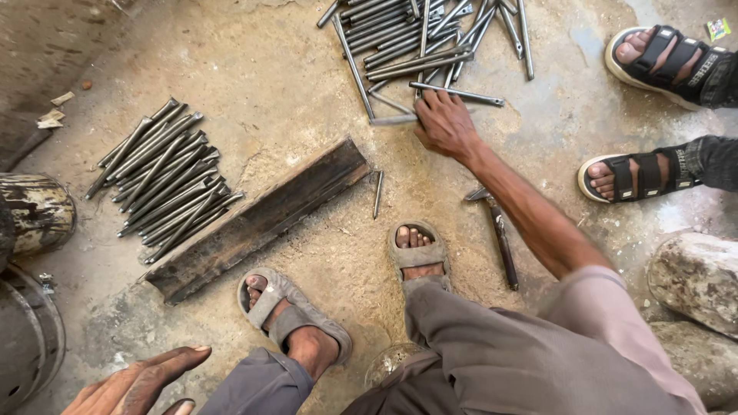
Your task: The person sits on the floor and uses a hammer to strike metal rods placed on a wooden block, shaping their ends. They repeatedly pick up rods, position them, strike them, and then organize the finished pieces into a neat pile.
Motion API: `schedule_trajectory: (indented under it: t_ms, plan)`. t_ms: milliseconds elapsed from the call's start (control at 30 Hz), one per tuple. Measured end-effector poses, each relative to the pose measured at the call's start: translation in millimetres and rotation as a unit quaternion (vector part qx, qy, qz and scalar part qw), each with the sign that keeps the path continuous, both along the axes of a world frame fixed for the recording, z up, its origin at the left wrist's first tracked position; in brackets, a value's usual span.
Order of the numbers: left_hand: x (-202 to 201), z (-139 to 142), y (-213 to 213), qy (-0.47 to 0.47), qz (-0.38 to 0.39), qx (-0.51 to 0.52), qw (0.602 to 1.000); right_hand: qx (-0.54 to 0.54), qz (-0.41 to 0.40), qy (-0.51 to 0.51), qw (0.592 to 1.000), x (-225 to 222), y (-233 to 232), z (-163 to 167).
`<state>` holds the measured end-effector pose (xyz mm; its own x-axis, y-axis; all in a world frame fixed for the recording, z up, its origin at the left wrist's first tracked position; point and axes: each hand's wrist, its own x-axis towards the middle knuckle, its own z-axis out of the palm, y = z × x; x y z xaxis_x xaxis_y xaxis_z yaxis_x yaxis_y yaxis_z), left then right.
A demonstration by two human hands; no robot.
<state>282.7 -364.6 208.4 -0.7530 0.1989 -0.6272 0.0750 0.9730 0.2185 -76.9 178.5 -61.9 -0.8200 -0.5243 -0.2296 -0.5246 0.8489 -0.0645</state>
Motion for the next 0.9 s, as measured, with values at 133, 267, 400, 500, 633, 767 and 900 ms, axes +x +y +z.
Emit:
schedule_trajectory:
  t_ms: [133, 267, 400, 500, 633, 767, 900]
  plan:
    - [5, -16, -18, -0.038, 0.014, -0.005, 0.999, -0.028, 0.010, -0.064, 0.997, 57, 56, 9]
    - [2, -28, -23, -0.101, 0.022, -0.041, 0.994, -0.045, 0.004, -0.017, 0.999, 85, 98, 19]
    - [2, -30, -18, -0.052, 0.025, -0.022, 0.998, 0.026, -0.006, -0.125, 0.992, 92, 98, 33]
    - [4, -27, -16, -0.039, 0.025, -0.030, 0.998, 0.131, -0.032, -0.249, 0.959, 79, 88, 41]
    - [-2, -24, -13, -0.109, 0.026, -0.063, 0.992, -0.060, -0.208, -0.151, 0.965, 34, 76, 32]
    - [-14, -21, -6, -0.144, 0.006, -0.110, 0.983, -0.052, -0.231, 0.054, 0.970, -19, 51, 6]
    - [-20, -13, -6, -0.161, 0.016, -0.098, 0.982, -0.024, -0.149, 0.099, 0.984, -35, 42, 0]
